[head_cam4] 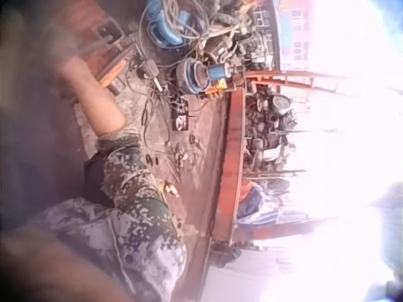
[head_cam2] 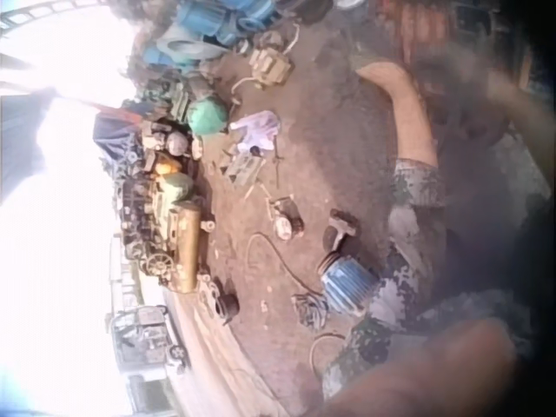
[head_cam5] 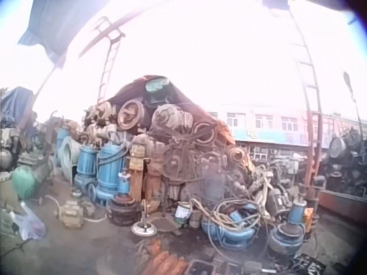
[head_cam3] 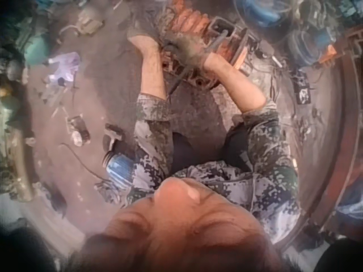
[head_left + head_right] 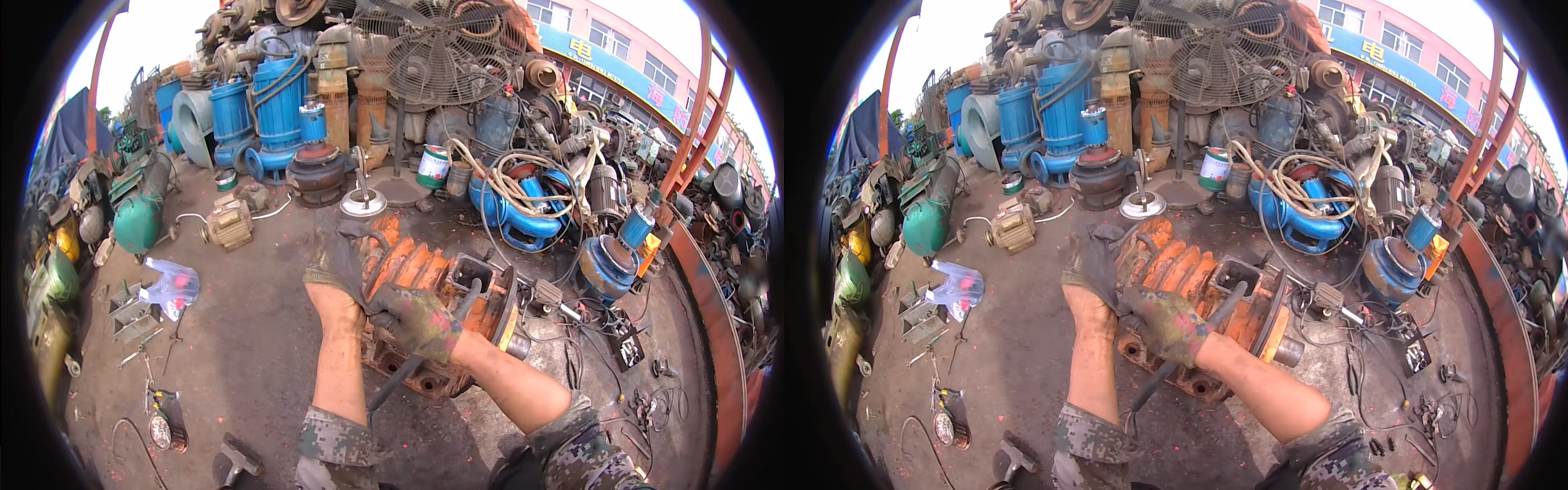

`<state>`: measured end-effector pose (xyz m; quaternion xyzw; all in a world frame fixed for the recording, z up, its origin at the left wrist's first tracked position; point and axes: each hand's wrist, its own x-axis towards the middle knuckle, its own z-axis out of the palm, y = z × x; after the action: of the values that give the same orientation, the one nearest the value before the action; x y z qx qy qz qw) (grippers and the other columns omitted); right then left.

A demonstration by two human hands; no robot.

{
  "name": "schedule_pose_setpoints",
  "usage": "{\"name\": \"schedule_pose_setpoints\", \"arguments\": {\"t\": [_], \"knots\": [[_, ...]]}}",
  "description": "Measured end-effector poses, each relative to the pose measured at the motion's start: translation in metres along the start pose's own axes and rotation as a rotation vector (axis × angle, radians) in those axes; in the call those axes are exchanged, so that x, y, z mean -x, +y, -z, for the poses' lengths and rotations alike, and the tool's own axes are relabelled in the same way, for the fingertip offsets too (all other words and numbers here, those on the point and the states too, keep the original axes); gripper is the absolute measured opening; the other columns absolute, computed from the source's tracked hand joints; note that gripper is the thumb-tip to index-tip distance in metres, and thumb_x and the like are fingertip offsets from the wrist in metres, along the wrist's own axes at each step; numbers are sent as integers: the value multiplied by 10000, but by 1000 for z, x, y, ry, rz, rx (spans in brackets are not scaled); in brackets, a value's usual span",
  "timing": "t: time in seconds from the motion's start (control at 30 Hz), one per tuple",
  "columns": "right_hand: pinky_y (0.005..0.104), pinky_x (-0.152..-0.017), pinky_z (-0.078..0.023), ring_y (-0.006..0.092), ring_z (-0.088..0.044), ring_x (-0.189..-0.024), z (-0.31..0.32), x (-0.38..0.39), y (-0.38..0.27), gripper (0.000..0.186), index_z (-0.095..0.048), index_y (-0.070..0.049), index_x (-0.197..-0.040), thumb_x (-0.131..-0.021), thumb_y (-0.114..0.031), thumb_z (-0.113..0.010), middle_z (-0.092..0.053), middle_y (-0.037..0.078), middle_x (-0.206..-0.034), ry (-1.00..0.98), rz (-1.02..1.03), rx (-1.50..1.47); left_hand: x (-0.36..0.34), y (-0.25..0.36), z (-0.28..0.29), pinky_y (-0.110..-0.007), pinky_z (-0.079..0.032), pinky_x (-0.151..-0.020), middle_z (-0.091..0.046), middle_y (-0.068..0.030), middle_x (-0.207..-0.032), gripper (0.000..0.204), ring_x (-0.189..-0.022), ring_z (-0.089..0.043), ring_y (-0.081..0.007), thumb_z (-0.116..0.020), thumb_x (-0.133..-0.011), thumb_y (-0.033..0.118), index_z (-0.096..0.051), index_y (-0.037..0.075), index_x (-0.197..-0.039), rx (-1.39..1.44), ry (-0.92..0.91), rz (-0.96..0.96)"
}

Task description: The person sits on the floor of a cluttered workshop and assembles a small metal component by hand. They then pick up a cordless impact wrench and use it to tighten bolts on a large, rusty orange motor housing.

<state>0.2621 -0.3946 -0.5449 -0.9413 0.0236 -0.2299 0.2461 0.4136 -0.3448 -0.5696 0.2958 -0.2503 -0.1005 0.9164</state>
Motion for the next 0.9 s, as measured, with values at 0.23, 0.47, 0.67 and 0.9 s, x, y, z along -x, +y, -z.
{"name": "schedule_pose_setpoints", "arguments": {"t": [0.23,0.47,0.67,0.9], "knots": [[488,-815,-531,442,-665,-1027,-15,0,-7,286,-576,-30,-1182,-913,-50,-673,-675,211,-1064,-82,47,45,-35,-39,47,-423,-453,-1092,-718,-88,-1183,379,-1143,-660,-195,-437,-1087,222,-631,111,-1393,-1183,-547,-508],[509,-789,-510,429,-670,-971,23,21,0,179,-575,-54,-1102,-955,-115,-657,-675,199,-991,-117,-6,74,-9,-26,-33,-464,-303,-1235,-659,-79,-1363,371,-1356,-539,-248,-573,-1026,237,-635,76,-1354,-428,-780,-171],[495,-794,-510,422,-673,-957,49,42,13,166,-566,-51,-1096,-980,-136,-649,-677,197,-948,-173,-76,-140,9,-16,-77,-521,-280,-1257,-567,-264,-1376,817,-1340,-500,-342,-419,-1041,663,-504,-54,-1423,1131,-452,745],[482,-801,-506,399,-674,-973,65,72,26,154,-553,-53,-1081,-993,-144,-641,-679,178,-988,-253,-95,-258,36,-25,-96,-545,-302,-1217,-537,-250,-1438,801,-1314,-499,-366,-369,-1056,646,-464,-32,-1471,936,-630,821]]}}
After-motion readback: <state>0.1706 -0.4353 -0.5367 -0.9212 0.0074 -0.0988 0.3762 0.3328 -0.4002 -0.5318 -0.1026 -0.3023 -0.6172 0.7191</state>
